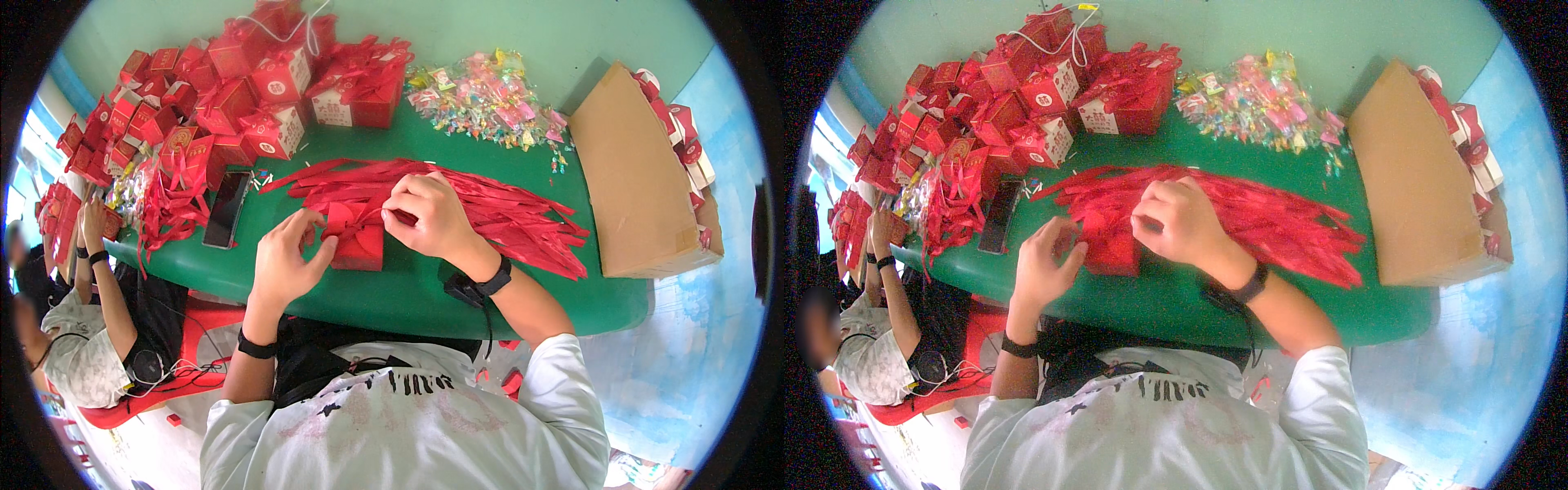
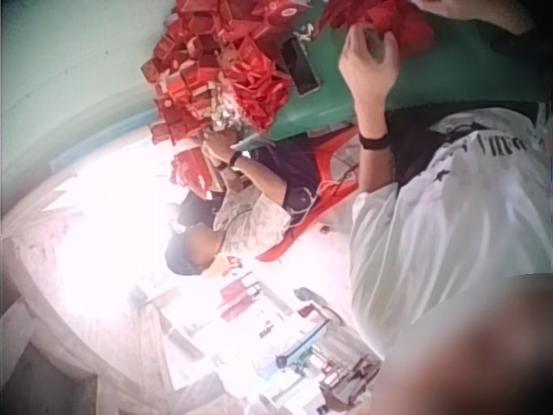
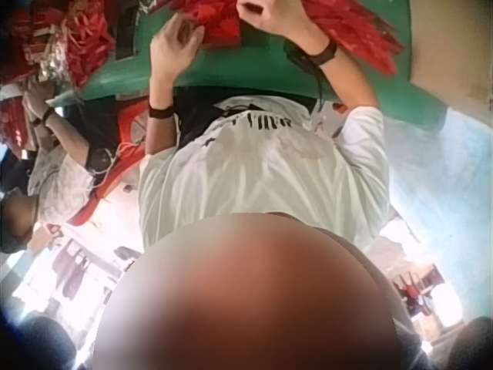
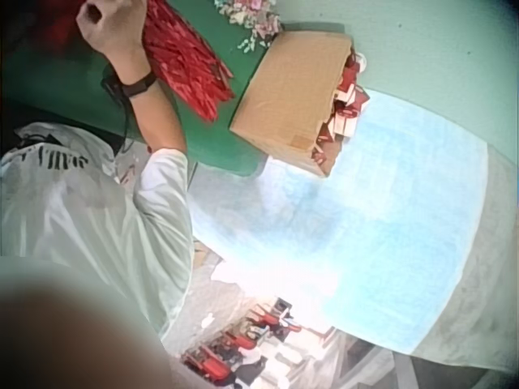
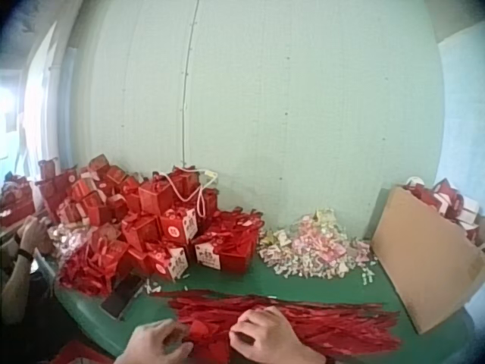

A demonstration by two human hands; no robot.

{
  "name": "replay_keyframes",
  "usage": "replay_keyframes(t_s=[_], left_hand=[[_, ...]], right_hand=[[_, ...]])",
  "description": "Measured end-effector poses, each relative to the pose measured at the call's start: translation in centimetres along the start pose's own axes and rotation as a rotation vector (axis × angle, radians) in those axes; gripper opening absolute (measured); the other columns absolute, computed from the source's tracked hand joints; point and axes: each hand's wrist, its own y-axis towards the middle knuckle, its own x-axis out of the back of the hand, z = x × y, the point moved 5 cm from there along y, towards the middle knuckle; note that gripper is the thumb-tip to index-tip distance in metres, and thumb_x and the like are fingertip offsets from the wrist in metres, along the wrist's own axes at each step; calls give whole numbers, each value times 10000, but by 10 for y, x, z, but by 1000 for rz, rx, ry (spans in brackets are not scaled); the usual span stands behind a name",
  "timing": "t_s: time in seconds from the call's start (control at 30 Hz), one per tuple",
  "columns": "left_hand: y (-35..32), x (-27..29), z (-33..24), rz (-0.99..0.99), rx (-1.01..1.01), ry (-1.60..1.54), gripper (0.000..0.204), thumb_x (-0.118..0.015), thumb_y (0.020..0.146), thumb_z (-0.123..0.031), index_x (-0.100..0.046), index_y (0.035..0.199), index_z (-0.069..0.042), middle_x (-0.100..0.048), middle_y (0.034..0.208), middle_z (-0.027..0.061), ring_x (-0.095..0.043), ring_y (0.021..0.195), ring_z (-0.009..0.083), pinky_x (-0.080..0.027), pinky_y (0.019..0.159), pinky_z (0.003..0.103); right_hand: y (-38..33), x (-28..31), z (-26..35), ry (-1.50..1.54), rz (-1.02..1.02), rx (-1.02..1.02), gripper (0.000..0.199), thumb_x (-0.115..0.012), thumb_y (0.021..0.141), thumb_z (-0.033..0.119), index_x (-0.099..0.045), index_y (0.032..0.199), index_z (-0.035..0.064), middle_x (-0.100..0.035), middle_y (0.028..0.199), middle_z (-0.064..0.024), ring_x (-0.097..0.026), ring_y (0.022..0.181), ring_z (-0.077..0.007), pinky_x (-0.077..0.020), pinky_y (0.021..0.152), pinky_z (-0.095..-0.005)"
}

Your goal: The person assembles small red gift boxes by placing wrapped candies inside, closing the lids, and tying red ribbons around them. The finished boxes are stacked on the table.

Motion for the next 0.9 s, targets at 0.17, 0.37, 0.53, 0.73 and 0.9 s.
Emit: replay_keyframes(t_s=[0.17, 0.37, 0.53, 0.73, 0.9], left_hand=[[-3, -5, -2, 27, -47, -48, 157, -765, 883, -121, -678, 970, -25, -642, 846, 101, -604, 659, 241, -485, 620, 351], [-5, -10, 18, 130, 104, -307, 113, -707, 951, -80, -664, 1026, -6, -638, 886, 53, -584, 748, 153, -456, 667, 296], [-13, -19, 40, 231, 352, -526, 125, -625, 1026, -94, -617, 1061, 26, -601, 900, 56, -545, 777, 152, -444, 702, 284], [-10, -16, 20, 201, 142, -286, 207, -565, 1070, -133, -580, 975, 50, -537, 863, 117, -511, 778, 239, -457, 757, 341], [-7, -14, 16, 242, 95, -305, 263, -576, 1059, -135, -548, 888, 62, -505, 841, 116, -494, 774, 233, -438, 741, 355]], right_hand=[[-4, -12, -13, 429, 108, -264, 122, -748, 931, 184, -710, 939, 68, -654, 819, -39, -639, 718, -212, -484, 654, -355], [-18, -36, -31, 1108, 425, -684, 176, -646, 1044, 205, -676, 1002, 36, -597, 813, 62, -558, 748, -61, -461, 644, -280], [-19, -34, -35, 940, 462, -549, 168, -672, 987, 183, -616, 938, 32, -565, 816, 28, -517, 718, -86, -413, 635, -280], [-4, -11, -14, 407, 421, -139, 242, -685, 960, 234, -611, 908, 10, -631, 847, -139, -621, 766, -315, -498, 695, -418], [-3, -9, -9, 334, 461, -179, 259, -709, 933, 255, -621, 893, 15, -664, 871, -167, -669, 809, -369, -525, 714, -462]])
